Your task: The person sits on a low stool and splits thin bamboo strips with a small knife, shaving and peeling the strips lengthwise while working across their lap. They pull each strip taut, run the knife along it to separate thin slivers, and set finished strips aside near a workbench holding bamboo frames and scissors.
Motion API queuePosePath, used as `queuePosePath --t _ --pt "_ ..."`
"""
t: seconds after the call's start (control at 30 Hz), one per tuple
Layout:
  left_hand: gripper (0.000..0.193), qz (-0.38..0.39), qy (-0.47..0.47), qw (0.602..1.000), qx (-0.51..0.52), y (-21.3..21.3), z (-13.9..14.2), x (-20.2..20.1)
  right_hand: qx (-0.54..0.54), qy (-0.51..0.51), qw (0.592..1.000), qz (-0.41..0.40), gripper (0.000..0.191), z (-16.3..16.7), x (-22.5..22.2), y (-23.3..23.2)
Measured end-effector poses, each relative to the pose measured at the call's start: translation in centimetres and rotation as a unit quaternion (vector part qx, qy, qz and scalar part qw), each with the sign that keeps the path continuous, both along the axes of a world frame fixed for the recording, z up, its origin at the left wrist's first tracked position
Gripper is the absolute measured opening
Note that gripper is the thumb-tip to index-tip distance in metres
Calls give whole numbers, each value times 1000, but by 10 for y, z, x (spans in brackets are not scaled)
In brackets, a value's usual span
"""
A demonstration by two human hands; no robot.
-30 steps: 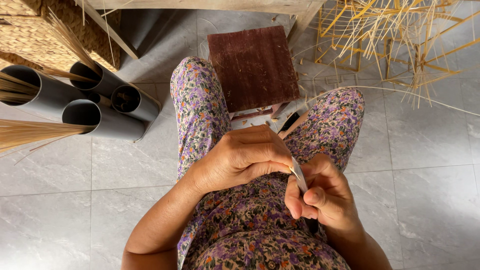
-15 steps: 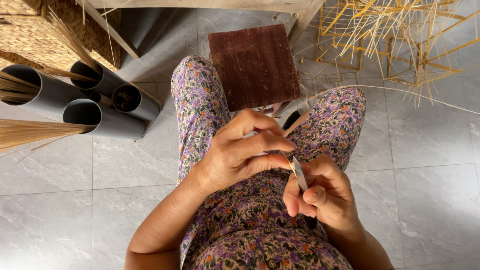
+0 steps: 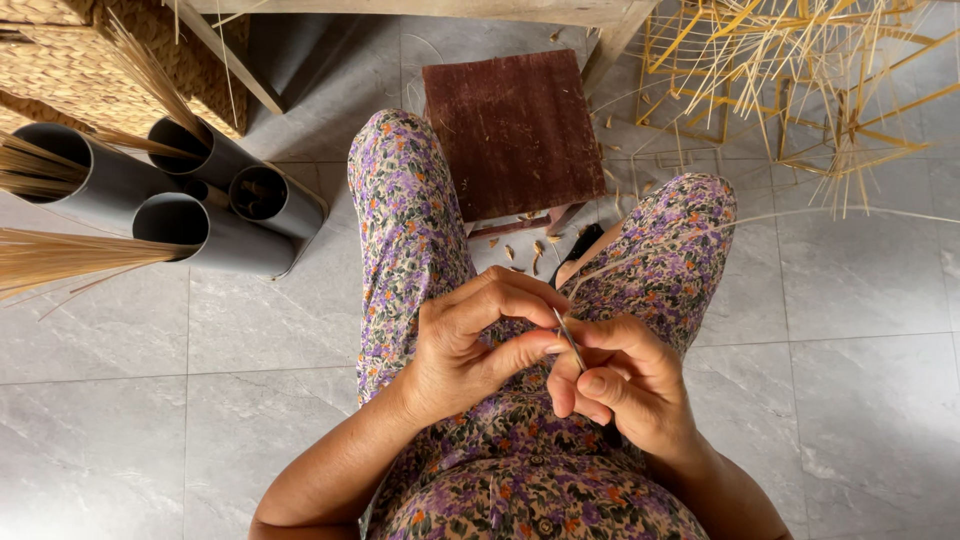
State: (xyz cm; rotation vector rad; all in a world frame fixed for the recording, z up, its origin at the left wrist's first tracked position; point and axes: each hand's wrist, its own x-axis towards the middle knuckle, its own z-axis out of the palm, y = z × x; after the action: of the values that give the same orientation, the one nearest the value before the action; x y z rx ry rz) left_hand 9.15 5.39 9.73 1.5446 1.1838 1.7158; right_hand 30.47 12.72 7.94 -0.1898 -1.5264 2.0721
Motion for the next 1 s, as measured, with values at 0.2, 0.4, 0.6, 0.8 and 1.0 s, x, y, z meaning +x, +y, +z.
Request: queuePosePath --t 0.2,0.4,0.6,0.8,1.0 --pt "8 78 43 996 19 -4 4 8 12 4 1000 -15 39 -2 -8 -2" --pt "4 81 -55 995 -4 -1 -2 13 42 -98 990 -88 43 3 -13 -13" --pt "4 70 -75 995 11 1 -11 17 -29 -156 984 -86 42 12 -14 -10" --pt "6 83 -41 995 26 4 -12 17 -40 -179 978 -103 50 17 -18 -10" --pt "9 91 -23 994 50 9 -11 18 -98 -174 977 -78 64 18 -17 -4"
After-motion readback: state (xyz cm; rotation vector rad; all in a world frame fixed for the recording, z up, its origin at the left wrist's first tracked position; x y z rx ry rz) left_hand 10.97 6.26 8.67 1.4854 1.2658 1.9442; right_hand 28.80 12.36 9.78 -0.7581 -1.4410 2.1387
